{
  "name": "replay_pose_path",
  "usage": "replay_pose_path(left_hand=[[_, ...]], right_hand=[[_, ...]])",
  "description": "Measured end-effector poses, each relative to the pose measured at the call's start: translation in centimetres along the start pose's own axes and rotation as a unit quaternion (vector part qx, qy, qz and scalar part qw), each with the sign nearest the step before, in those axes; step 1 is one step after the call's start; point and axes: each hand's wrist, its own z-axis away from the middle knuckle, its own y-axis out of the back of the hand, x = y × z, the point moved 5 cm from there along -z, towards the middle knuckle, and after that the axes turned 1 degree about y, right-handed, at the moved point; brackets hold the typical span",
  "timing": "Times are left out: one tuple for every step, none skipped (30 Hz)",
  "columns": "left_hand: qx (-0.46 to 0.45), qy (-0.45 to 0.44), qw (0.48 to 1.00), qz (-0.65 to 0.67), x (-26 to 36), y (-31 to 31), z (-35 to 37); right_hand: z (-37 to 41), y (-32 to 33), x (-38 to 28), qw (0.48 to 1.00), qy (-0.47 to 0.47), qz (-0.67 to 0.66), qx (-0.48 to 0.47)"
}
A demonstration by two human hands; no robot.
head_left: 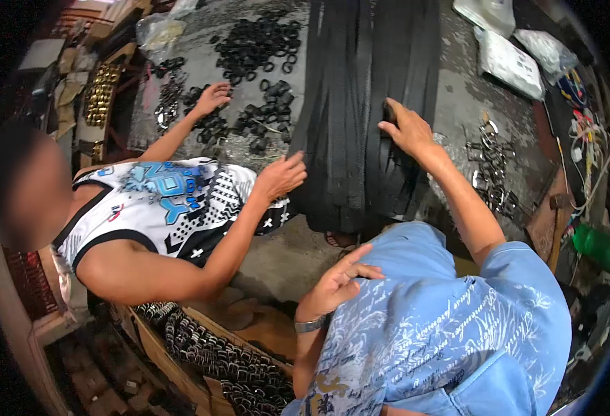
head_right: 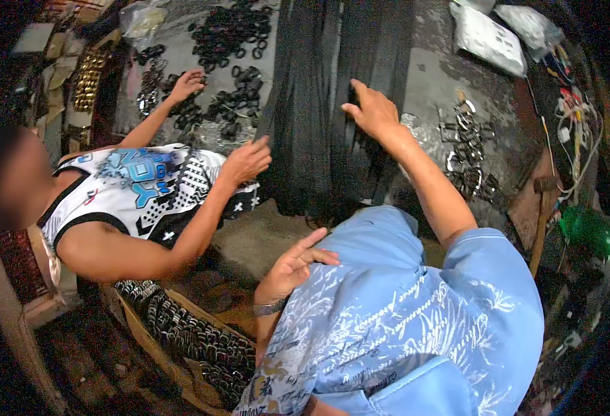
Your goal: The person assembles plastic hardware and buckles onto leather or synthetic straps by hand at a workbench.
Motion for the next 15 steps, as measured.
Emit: replay_pose_path(left_hand=[[-0.01, -0.001, 1.0, -0.002, 0.2, -0.1, -0.3], [-0.012, 0.005, 1.0, -0.001, 0.3, -0.1, -0.4], [-0.005, 0.019, 1.0, 0.0, 0.3, -0.1, -0.6], [0.001, 0.033, 0.999, 0.003, 0.4, 0.0, -0.7], [0.009, 0.044, 0.999, 0.0, 0.3, 0.1, -0.9], [0.017, 0.055, 0.998, -0.004, 0.3, 0.2, -1.1], [0.025, 0.066, 0.997, -0.007, 0.2, 0.3, -1.3], [0.038, 0.078, 0.996, -0.018, 0.1, 0.6, -1.5], [0.052, 0.072, 0.996, -0.021, -0.1, 1.0, -1.7], [0.066, 0.067, 0.995, -0.025, -0.4, 1.3, -1.9], [0.081, 0.062, 0.994, -0.028, -0.6, 1.7, -2.1], [0.099, 0.05, 0.994, -0.018, -0.9, 1.9, -2.5], [0.112, 0.046, 0.993, -0.012, -1.2, 2.3, -2.5], [0.124, 0.042, 0.991, -0.006, -1.5, 2.7, -2.6], [0.13, 0.044, 0.99, -0.005, -2.0, 3.2, -2.6]], right_hand=[[-0.8, -0.8, 0.2, 0.995, -0.064, -0.031, -0.064], [-1.2, -1.2, -0.5, 0.996, -0.057, -0.017, -0.073], [-1.5, -1.5, -1.2, 0.995, -0.051, -0.001, -0.081], [-1.7, -1.8, -1.5, 0.998, -0.032, -0.003, -0.048], [-1.7, -2.6, -1.1, 1.0, -0.015, -0.003, -0.016], [-1.7, -3.0, -0.7, 1.0, 0.002, -0.003, 0.017], [-1.9, -3.3, 0.5, 0.99, -0.052, -0.132, 0.01], [-2.1, -3.6, 1.8, 0.96, -0.104, -0.259, 0.002], [-2.4, -4.1, 2.4, 0.912, -0.154, -0.379, -0.008], [-1.2, -0.5, -0.5, 0.814, -0.238, -0.528, -0.04], [-1.4, -1.1, 0.3, 0.763, -0.249, -0.591, -0.08], [-1.2, -1.5, 0.4, 0.715, -0.239, -0.648, -0.113], [-1.0, -2.0, 0.1, 0.661, -0.229, -0.7, -0.145], [-0.4, -2.7, 0.1, 0.683, -0.229, -0.676, -0.152], [0.7, -3.0, -1.1, 0.706, -0.228, -0.652, -0.157]])
